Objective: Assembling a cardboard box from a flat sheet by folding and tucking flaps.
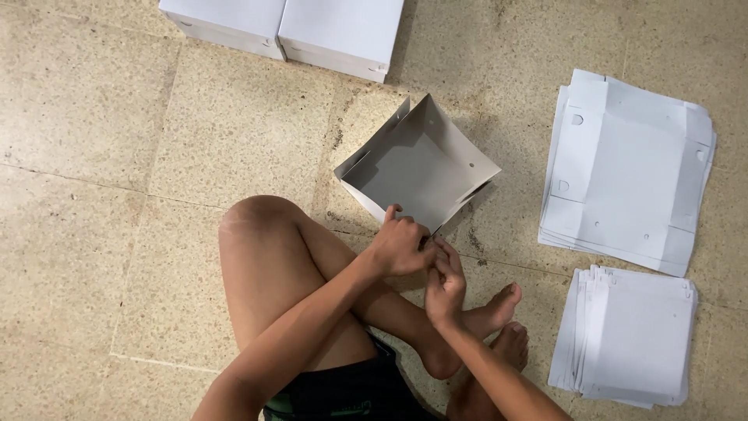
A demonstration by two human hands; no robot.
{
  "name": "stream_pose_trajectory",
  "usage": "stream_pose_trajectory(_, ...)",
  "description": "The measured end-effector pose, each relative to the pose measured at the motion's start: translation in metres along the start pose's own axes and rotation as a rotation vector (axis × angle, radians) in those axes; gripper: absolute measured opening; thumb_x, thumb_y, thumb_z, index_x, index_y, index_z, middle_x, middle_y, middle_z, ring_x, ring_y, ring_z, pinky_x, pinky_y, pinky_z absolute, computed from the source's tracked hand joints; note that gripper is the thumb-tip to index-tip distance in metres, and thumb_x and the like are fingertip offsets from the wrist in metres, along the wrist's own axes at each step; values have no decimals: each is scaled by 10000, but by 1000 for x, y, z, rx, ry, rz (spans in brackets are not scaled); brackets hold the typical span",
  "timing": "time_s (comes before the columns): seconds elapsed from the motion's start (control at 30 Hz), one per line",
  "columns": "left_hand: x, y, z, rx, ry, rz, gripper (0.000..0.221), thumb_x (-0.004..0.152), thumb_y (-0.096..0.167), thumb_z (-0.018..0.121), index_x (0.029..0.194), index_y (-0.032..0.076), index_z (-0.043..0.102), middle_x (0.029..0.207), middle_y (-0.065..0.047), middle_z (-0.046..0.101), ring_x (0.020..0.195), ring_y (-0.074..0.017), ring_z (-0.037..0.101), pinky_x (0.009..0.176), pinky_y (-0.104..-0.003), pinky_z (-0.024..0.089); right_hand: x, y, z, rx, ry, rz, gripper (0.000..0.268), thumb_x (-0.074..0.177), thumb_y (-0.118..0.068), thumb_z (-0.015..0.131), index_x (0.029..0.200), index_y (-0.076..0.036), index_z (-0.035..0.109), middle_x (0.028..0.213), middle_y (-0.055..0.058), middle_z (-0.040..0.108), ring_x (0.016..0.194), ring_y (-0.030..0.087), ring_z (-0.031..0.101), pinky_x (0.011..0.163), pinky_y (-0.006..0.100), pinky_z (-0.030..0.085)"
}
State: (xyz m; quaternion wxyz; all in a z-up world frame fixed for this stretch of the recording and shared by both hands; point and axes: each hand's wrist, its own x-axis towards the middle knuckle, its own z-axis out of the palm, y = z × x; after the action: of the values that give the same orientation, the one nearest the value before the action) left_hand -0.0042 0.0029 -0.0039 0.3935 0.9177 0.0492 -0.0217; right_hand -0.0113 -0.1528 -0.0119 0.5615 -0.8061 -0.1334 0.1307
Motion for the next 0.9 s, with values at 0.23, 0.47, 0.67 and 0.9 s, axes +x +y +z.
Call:
stream_pose_trajectory(0.23, -7, -4, 18, 121, -30, 223, 234, 832, 206, 581, 923, 97, 767, 665, -140, 696, 760, -292, 720, 1088, -597, 238, 73, 16, -55, -66, 201, 133, 547, 857, 142, 531, 1378, -13, 470, 1362, 215, 418, 1271, 414, 522, 1019, 511, 497)
stream_pose_trajectory(0.47, -11, 0, -4, 449, -25, 317, 243, 830, 13, 661, 1013, 139, 760, 848, -48, 758, 1169, -231, 614, 1143, -614, 197, 86, -6, -45, -68, 163, 242, 814, 886, -1, 581, 1584, -172, 200, 1434, 181, 432, 1317, 361, 529, 1021, 499, 514)
stream_pose_trajectory(0.67, -19, 1, -54, 464, 37, -82, 541, 816, -123, 541, 1153, 259, 723, 1575, -70, 377, 1472, -352, 281, 1153, -673, 228, 88, 8, -49, -103, 118, 90, 1006, 827, 12, 669, 1607, -65, 38, 1502, 256, 298, 1377, 412, 423, 1039, 445, 519)
stream_pose_trajectory(0.9, -32, 13, -78, -603, 172, -344, 995, 816, -8, 617, 1561, 58, -40, 1573, -411, 40, 1393, -643, 248, 1077, -795, 332, 85, -14, -57, -156, 45, 59, 937, 841, -35, 668, 1634, -135, 181, 1284, 195, 536, 1181, 332, 573, 936, 472, 542)
